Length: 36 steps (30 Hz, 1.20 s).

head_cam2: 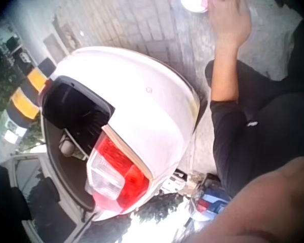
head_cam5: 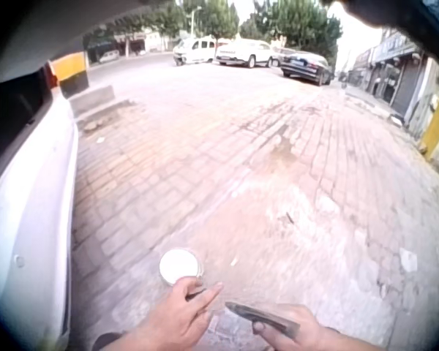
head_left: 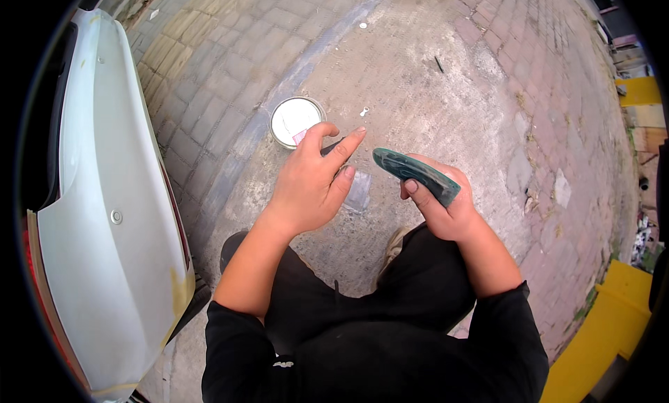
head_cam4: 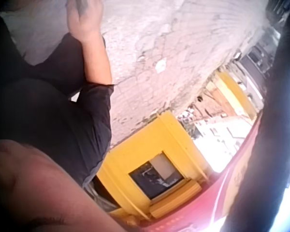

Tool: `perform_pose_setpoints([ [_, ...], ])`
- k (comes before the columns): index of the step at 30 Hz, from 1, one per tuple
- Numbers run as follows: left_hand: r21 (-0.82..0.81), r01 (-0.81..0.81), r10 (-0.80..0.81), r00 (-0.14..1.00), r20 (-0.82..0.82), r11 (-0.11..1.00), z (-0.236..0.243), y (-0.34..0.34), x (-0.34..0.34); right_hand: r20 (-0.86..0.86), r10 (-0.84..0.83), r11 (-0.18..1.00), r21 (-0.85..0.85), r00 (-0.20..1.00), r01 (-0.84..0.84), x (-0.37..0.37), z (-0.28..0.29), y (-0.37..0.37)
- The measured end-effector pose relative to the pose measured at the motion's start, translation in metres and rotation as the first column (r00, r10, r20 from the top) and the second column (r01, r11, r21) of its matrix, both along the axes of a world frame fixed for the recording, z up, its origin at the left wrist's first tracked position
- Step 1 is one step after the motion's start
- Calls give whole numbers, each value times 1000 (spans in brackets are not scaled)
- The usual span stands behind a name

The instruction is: The person mixes body filler and hardener on a metal putty knife. They then apply the mixed filler to a dent on the rear bumper of a white car using the putty knife.

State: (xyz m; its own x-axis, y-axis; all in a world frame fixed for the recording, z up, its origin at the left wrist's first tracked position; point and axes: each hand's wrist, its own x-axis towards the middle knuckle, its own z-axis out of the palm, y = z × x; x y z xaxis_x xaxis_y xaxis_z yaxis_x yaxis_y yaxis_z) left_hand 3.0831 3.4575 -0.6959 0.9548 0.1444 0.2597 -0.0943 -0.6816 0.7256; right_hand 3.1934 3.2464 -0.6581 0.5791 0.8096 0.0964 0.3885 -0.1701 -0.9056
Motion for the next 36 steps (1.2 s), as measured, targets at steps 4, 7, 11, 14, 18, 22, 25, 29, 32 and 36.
perform_pose_setpoints([
  [4,-182,-38,52,996,74,983,6,-1,-1,50,44,995,-92,998,-40,6,-9,4],
  [7,40,54,-56,997,57,998,19,-14,-9,234,78,988,-149,969,-44,4,-17,7],
  [11,108,104,-115,988,102,989,25,-35,-10,271,133,973,-221,953,-72,1,-22,11],
  [14,101,-4,6,1000,-21,995,12,-14,-5,199,127,982,-163,972,-95,4,-20,6],
  [18,-59,-255,234,940,-248,965,-57,28,11,-242,-144,989,-47,960,137,3,-11,3],
  [22,-261,-374,170,804,-570,890,-131,29,23,-508,-267,934,73,819,350,15,-16,11],
  [25,-117,-250,132,788,-601,961,-162,-9,22,-397,-373,916,-11,839,402,26,-26,3],
  [29,52,-167,157,714,-682,985,-192,-24,20,-351,-422,902,-64,836,428,38,-18,-11],
  [32,346,-42,272,710,-650,937,-215,-16,8,-341,-382,917,-23,859,398,69,-36,-36],
  [36,576,106,384,646,-660,811,-253,-28,-1,-501,-363,932,-215,786,293,119,-119,-87],
])
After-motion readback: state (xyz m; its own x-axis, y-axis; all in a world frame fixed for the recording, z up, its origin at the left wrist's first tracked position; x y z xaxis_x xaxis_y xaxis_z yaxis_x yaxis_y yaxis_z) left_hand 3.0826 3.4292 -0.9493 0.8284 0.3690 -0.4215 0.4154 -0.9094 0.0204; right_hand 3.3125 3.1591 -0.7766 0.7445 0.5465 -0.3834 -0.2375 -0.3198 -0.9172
